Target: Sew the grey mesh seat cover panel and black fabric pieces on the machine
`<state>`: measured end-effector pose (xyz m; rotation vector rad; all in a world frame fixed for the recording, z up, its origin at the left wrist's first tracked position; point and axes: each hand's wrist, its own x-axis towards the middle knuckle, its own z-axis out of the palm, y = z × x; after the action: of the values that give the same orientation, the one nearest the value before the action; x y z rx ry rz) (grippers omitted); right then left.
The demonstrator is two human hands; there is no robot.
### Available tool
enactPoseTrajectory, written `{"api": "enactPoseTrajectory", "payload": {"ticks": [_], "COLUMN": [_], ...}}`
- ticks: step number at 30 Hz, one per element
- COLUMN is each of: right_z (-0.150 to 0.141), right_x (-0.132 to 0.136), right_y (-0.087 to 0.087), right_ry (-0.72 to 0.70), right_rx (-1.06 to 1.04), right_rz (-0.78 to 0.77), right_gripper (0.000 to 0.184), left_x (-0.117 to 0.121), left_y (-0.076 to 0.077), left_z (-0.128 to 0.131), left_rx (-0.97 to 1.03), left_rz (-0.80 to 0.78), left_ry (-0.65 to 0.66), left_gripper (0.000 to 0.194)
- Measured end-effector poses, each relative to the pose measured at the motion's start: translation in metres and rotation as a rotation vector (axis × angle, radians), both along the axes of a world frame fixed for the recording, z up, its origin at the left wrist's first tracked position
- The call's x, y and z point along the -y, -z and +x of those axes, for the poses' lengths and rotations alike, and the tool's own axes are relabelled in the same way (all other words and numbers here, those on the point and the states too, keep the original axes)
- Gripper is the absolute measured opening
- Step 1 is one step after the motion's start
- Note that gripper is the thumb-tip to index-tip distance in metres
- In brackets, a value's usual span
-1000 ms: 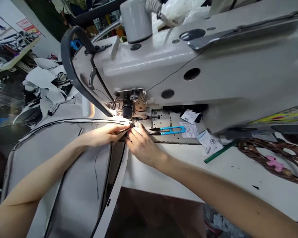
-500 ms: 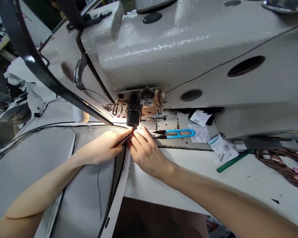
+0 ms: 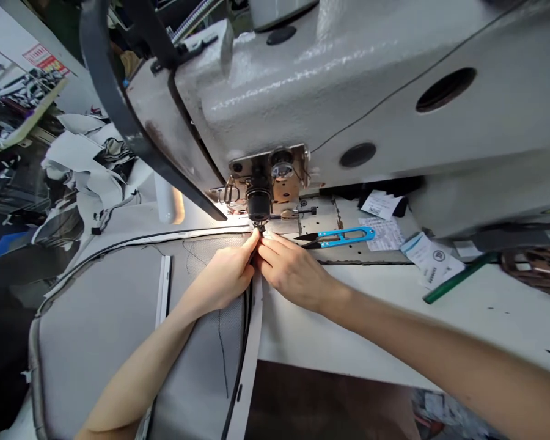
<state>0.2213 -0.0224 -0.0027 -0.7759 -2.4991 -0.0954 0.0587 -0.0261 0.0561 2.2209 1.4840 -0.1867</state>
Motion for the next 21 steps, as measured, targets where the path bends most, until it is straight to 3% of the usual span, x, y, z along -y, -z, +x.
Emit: {"api": "enactPoseTrajectory", "payload": {"ticks": [6,11,21], "right_z": [0.002,0.009,0.015], "right_x": [-0.006,-0.003,0.01], "right_y": [0.003,0.006,0.005], "right_ry": [-0.026,-0.181,-0.217], "right_rx": [-0.024,-0.053,-0.048], "right_rz": [0.029,0.086,0.09], "right_gripper": [0.032,0.034,0.032], "left_x": [-0.003,-0.001,0.009], "left_y": [0.0,0.0,-0.003], "left_z": [0.006,0.013,0.025], "left_rx": [-0.008,-0.059,-0.146], "left_rz": [0.035,0.058,0.102], "left_ry": [-0.018,-0.044,-0.087], "left_gripper": [0.057,0.039,0.034]}}
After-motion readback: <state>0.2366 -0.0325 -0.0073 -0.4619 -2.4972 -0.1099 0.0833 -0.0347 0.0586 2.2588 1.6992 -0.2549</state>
